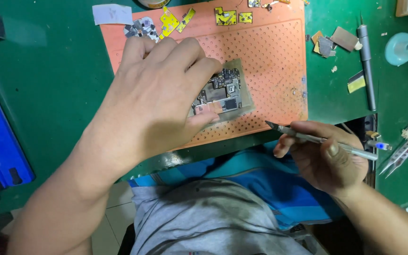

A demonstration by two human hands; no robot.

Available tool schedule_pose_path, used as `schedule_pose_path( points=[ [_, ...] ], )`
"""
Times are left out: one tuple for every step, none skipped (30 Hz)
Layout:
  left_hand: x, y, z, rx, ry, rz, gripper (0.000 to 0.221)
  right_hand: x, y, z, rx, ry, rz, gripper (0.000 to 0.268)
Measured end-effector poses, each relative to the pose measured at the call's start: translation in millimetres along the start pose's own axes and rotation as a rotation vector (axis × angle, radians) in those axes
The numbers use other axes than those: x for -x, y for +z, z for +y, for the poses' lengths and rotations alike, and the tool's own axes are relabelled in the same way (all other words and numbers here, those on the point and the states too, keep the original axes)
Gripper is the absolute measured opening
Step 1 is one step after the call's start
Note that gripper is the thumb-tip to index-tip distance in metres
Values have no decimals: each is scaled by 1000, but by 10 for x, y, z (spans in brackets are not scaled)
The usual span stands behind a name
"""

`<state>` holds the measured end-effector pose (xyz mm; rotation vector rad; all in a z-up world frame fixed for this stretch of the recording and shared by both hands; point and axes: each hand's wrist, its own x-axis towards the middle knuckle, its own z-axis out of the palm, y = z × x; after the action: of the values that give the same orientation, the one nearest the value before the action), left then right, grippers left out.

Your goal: Disassembling a mobile phone motherboard and removing small internal components using precision tools

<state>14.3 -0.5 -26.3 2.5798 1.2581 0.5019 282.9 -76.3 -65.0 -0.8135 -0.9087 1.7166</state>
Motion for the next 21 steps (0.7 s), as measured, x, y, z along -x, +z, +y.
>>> schedule_pose_path(
  points=[
    [1, -3, 3, -30, 10, 12, 54, -9, 14, -8, -55, 40, -3, 38],
    [-18, -28, 28, -30, 14, 12, 54, -13, 33, -7, -55, 37, -1, 38],
    [-38, -52, 56, 104, 32, 0, 51, -17, 49, -7, -42, 48, -23, 37],
    [-56, -78, 83, 237, 49, -12, 49, -23, 67, -3, -30, 58, -46, 36],
    [-59, -59, 129, 235, 52, -13, 49, -20, 79, -8, -31, 55, -45, 36],
    [-59, -41, 173, 362, 92, -3, 43, -19, 93, -10, -46, 65, -54, 35],
    [-58, -25, 219, 488, 132, 6, 37, -17, 109, -13, -61, 75, -63, 34],
    [-56, 21, 251, 485, 135, 4, 37, -15, 128, -10, -63, 71, -63, 34],
    [-59, 62, 289, 492, 161, 45, 26, -12, 147, -17, -7, 38, -84, 34],
    [-78, 95, 322, 496, 196, 85, 17, -15, 166, -27, 50, -5, -103, 34],
    [-45, 121, 336, 489, 209, 84, 17, -19, 197, -23, 49, -19, -101, 34],
    [-51, 146, 343, 483, 198, 124, 14, -37, 216, -41, 197, -88, -160, 31],
    [-65, 166, 357, 477, 187, 164, 15, -53, 233, -72, 346, -156, -214, 28],
    [-74, 160, 361, 468, 223, 174, 15, -70, 253, -116, 362, -189, -205, 28],
    [-85, 155, 364, 428, 205, 189, 10, -86, 273, -162, 530, -232, -225, 27],
    [-86, 144, 363, 386, 183, 202, 8, -103, 299, -200, 695, -270, -241, 27],
    [-120, 117, 371, 374, 215, 212, 8, -109, 296, -227, 708, -301, -230, 27],
    [-126, 102, 388, 381, 174, 178, 7, -97, 295, -243, 694, -291, -242, 26],
    [-124, 103, 392, 387, 133, 144, 6, -90, 290, -240, 680, -281, -255, 25],
    [-129, 70, 403, 389, 131, 130, 6, -76, 291, -260, 669, -276, -247, 25],
    [-130, 46, 405, 405, 130, 110, 4, -66, 289, -267, 689, -281, -261, 25]
  ],
)
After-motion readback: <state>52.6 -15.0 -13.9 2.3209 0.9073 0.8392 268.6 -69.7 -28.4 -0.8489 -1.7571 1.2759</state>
